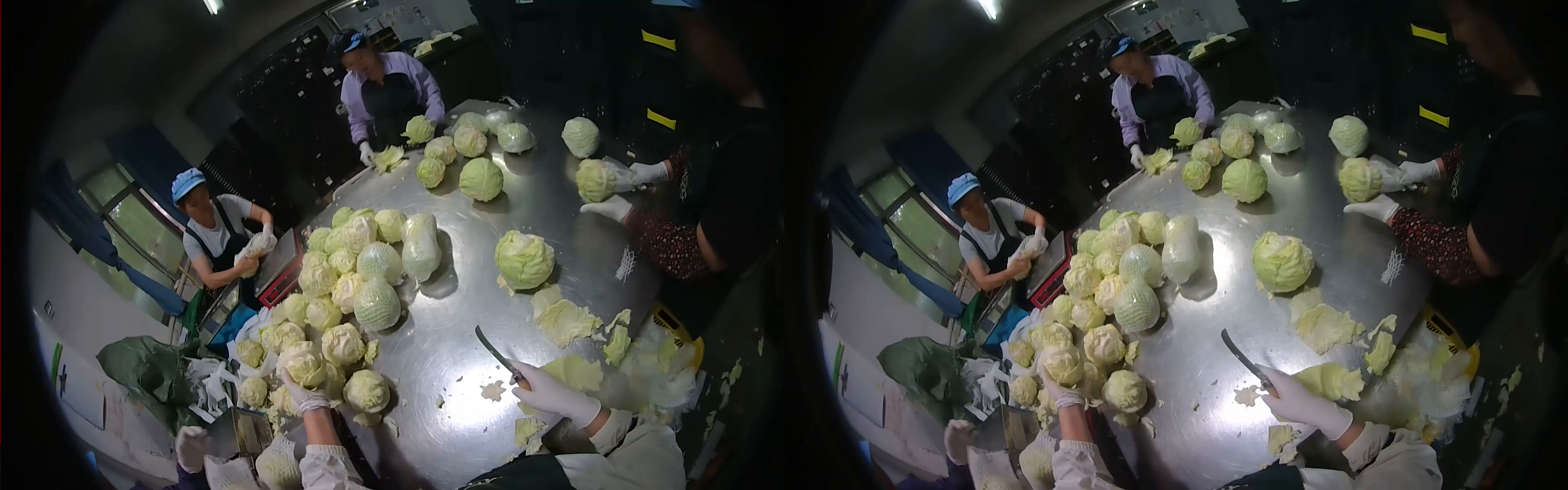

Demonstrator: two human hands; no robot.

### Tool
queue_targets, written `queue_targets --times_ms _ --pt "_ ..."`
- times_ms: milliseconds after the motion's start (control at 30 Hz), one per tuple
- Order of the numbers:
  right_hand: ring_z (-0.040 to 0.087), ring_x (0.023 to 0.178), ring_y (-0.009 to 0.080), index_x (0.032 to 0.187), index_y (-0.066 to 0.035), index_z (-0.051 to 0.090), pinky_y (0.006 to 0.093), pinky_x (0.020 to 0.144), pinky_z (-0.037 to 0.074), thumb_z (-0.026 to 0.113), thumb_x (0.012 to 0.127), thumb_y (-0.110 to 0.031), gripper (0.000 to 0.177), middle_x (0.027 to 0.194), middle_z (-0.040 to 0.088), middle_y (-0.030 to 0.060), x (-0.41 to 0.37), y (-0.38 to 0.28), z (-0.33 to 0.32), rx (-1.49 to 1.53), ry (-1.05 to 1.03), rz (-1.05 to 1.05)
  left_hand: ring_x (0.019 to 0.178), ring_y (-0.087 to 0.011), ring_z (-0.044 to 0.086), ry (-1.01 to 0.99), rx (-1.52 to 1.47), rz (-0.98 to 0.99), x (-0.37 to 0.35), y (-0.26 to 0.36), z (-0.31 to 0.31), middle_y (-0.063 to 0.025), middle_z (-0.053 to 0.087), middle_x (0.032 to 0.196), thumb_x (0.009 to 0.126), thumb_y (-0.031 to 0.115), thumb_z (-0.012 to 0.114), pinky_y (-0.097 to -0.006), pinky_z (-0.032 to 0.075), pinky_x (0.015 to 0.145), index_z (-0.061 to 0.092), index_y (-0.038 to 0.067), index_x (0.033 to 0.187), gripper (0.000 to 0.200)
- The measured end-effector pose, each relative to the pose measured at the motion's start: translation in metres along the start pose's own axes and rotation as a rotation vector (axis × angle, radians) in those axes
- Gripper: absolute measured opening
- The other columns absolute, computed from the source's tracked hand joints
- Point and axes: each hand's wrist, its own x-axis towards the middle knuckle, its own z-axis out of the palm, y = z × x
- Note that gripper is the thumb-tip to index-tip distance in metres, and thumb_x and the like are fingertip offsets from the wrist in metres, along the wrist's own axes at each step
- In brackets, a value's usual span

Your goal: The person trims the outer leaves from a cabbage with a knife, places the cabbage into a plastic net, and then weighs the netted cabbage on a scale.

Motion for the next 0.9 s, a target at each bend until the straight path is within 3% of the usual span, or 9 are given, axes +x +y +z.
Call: queue_targets --times_ms 167,267,367,400,500,600,733,767,900 --pt "0.068 0.092 0.0393 0.145 -0.011 0.043 0.0489 0.075 0.054 0.056 0.095 -0.02 0.052 0.102 0.067 0.0211 0.015 -0.007 -0.037 -0.371 0.187 -0.175 0.09 -0.0289 0.069 0.686 0.553 0.373 0.057 0.002 -0.013 -0.0212 0.066 0.122 0.082 0.035 0.084 -0.0436 0.062 0.077 0.06 -0.006 0.128 0.067" --pt "0.068 0.091 0.0389 0.139 -0.015 0.047 0.0498 0.077 0.055 0.059 0.094 -0.023 0.047 0.113 0.063 0.0181 0.042 -0.036 -0.071 -0.579 0.323 -0.233 0.098 -0.0314 0.069 0.54 0.851 0.329 0.123 0.01 -0.077 -0.0236 0.062 0.129 0.079 0.039 0.085 -0.0447 0.061 0.077 0.055 -0.006 0.133 0.077" --pt "0.069 0.092 0.038 0.136 -0.012 0.049 0.0491 0.079 0.056 0.062 0.092 -0.026 0.048 0.118 0.06 0.0177 0.093 -0.044 -0.11 -0.744 0.526 -0.208 0.106 -0.0358 0.067 0.474 0.586 0.208 0.108 0.019 -0.037 -0.0261 0.058 0.135 0.08 0.045 0.083 -0.0464 0.06 0.082 0.051 -0.005 0.139 0.084" --pt "0.069 0.094 0.0384 0.136 -0.01 0.05 0.0489 0.081 0.056 0.064 0.09 -0.027 0.05 0.12 0.06 0.0178 0.108 -0.044 -0.127 -0.738 0.6 -0.231 0.119 -0.0391 0.061 0.519 0.835 0.29 0.124 0.02 -0.046 -0.0277 0.056 0.138 0.082 0.049 0.08 -0.0471 0.054 0.096 0.048 -0.006 0.141 0.086" --pt "0.067 0.102 0.0389 0.133 -0.005 0.05 0.0478 0.089 0.055 0.067 0.086 -0.027 0.054 0.125 0.058 0.0177 0.151 -0.018 -0.152 -0.756 0.686 -0.064 0.124 -0.0397 0.057 0.602 1.254 0.58 0.08 0.012 -0.002 -0.0278 0.054 0.141 0.084 0.044 0.08 -0.0468 0.046 0.106 0.046 -0.005 0.143 0.084" --pt "0.064 0.108 0.0363 0.129 -0.007 0.054 0.0466 0.09 0.054 0.065 0.087 -0.025 0.047 0.126 0.057 0.0178 0.133 -0.011 -0.136 -0.689 0.637 -0.185 0.13 -0.0364 0.047 0.224 1.124 0.773 0.029 -0.016 0.037 -0.0251 0.05 0.142 0.091 0.031 0.075 -0.0463 0.034 0.114 0.046 -0.003 0.143 0.068" --pt "0.067 0.087 0.0304 0.111 -0.006 0.067 0.0387 0.08 0.055 0.071 0.086 -0.021 0.03 0.096 0.065 0.014 0.064 -0.014 -0.09 -0.353 0.429 -0.225 0.127 -0.0282 0.049 -0.22 0.824 0.421 -0.084 -0.077 0.11 -0.0141 0.048 0.142 0.092 0.02 0.075 -0.0403 0.037 0.112 0.046 0.001 0.144 0.062" --pt "0.067 0.087 0.0304 0.111 -0.006 0.067 0.0387 0.08 0.055 0.071 0.086 -0.021 0.03 0.096 0.065 0.014 0.052 -0.003 -0.078 -0.352 0.41 -0.211 0.124 -0.026 0.051 -0.355 1.01 0.481 -0.086 -0.101 0.102 -0.0114 0.05 0.139 0.091 0.017 0.075 -0.039 0.041 0.108 0.047 0.004 0.144 0.062" --pt "0.066 0.081 0.0184 0.118 -0.003 0.067 0.031 0.076 0.054 0.074 0.087 -0.013 0.033 0.098 0.069 0.0096 0.017 0.047 -0.041 0.147 0.716 -0.166 0.126 -0.0259 0.052 -0.711 0.904 0.152 -0.154 -0.153 0.146 -0.0088 0.051 0.142 0.093 0.02 0.073 -0.0406 0.044 0.105 0.05 0.009 0.144 0.057"
